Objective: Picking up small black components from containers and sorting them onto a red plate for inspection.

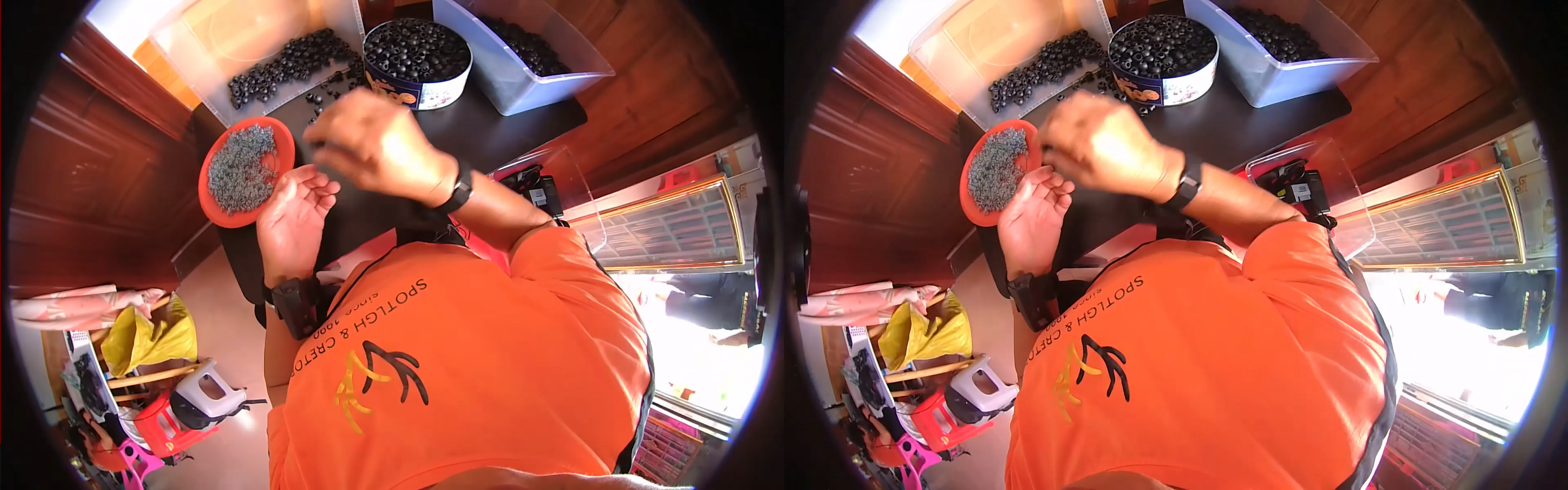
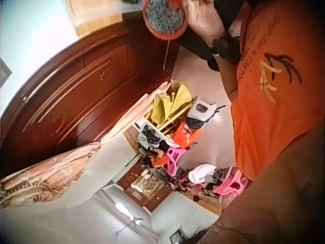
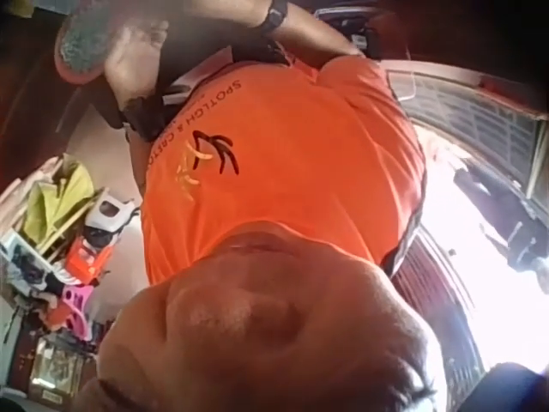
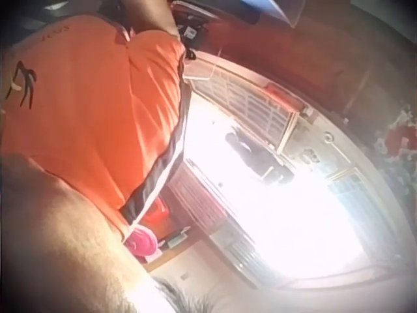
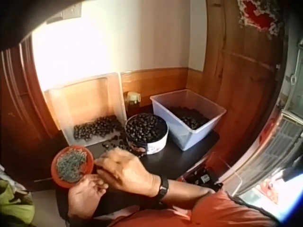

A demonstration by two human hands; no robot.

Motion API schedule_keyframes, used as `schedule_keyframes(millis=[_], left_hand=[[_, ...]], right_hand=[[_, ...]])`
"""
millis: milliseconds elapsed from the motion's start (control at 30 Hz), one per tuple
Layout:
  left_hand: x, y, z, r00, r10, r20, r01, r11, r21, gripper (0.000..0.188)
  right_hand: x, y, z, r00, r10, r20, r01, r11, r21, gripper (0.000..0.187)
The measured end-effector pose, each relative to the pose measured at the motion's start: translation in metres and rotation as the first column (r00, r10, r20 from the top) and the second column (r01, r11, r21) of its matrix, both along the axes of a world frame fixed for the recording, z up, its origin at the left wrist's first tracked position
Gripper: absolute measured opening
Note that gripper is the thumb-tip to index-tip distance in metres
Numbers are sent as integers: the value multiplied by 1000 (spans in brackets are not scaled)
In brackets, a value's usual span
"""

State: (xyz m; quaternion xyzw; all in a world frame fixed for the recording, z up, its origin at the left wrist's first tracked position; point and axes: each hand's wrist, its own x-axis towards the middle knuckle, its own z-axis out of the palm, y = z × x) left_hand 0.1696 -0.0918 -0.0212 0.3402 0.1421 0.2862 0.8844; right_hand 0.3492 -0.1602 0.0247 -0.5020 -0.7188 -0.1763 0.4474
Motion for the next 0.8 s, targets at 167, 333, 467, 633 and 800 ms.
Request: schedule_keyframes(millis=[167, 333, 467, 633, 800], left_hand=[[-35, 12, -13, 991, 121, -52, -123, 991, -52, 24], [-61, 17, -32, 979, 200, -43, -202, 978, -53, 23], [-67, 15, -44, 987, 153, 39, -150, 987, -63, 21], [-68, 8, -51, 971, 225, 81, -225, 974, -9, 24], [-65, 5, -54, 959, 248, 135, -256, 966, 45, 25]], right_hand=[[75, -24, 80, 834, -552, 3, 541, 819, 189, 20], [112, -16, 94, 666, -746, -14, 681, 600, 419, 26], [83, 21, 84, 934, -356, 5, 354, 931, 91, 14], [90, 135, 6, 941, -252, 226, 333, 811, -481, 18], [89, 183, -35, 789, -183, 586, 538, 665, -517, 19]])
